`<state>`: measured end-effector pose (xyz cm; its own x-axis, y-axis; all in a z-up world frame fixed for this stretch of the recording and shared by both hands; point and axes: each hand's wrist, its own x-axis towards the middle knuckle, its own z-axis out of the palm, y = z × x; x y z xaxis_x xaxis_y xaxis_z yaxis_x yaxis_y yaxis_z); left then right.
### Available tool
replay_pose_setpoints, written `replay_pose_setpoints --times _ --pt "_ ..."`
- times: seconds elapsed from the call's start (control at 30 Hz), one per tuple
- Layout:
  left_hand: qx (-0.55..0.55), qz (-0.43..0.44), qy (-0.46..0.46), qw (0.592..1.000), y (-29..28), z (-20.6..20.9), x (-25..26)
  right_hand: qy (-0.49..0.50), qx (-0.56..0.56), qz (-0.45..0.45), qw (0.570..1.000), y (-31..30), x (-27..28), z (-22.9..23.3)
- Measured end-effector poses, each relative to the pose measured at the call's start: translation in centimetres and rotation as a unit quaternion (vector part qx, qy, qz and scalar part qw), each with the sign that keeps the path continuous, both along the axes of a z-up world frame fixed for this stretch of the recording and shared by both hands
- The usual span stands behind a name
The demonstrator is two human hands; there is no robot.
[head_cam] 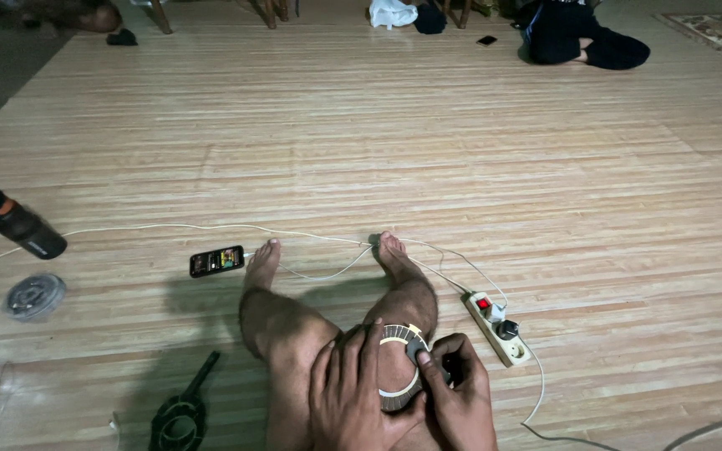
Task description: Filing the edges of a motorcycle clutch plate to smooth them while seated on the floor.
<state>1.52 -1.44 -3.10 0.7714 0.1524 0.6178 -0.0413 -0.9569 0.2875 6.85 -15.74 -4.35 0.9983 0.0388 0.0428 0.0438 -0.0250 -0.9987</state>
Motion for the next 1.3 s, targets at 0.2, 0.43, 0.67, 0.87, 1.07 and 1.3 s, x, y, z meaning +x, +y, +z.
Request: replay_pose_setpoints --times 0.2,0.43,0.67,0.87,1.07,1.3 --pt "-0.007 -0.014 -0.029 0.999 0.0 0.7 -0.2 -0.053 0.002 0.009 0.999 -0.9 1.1 -2.1" --pt "-0.037 -0.032 -0.029 0.998 -0.1 1.4 -0.1 -0.048 0.017 -0.003 0.999 -0.9 2.9 -3.5" --pt "-0.026 -0.025 -0.026 0.999 -0.1 2.0 -0.8 -0.087 0.013 0.014 0.996 -2.0 1.6 -5.1" --pt "-0.010 -0.037 0.026 0.999 0.6 2.4 -1.1 -0.051 -0.091 -0.035 0.994 1.0 2.4 1.7" --pt "0.042 -0.083 0.067 0.993 2.3 3.5 -0.7 -0.048 -0.021 0.010 0.999 1.1 2.3 0.9" --pt "0.021 -0.080 0.088 0.993 2.2 2.9 0.3 -0.099 -0.064 -0.004 0.993 2.0 2.8 2.2"
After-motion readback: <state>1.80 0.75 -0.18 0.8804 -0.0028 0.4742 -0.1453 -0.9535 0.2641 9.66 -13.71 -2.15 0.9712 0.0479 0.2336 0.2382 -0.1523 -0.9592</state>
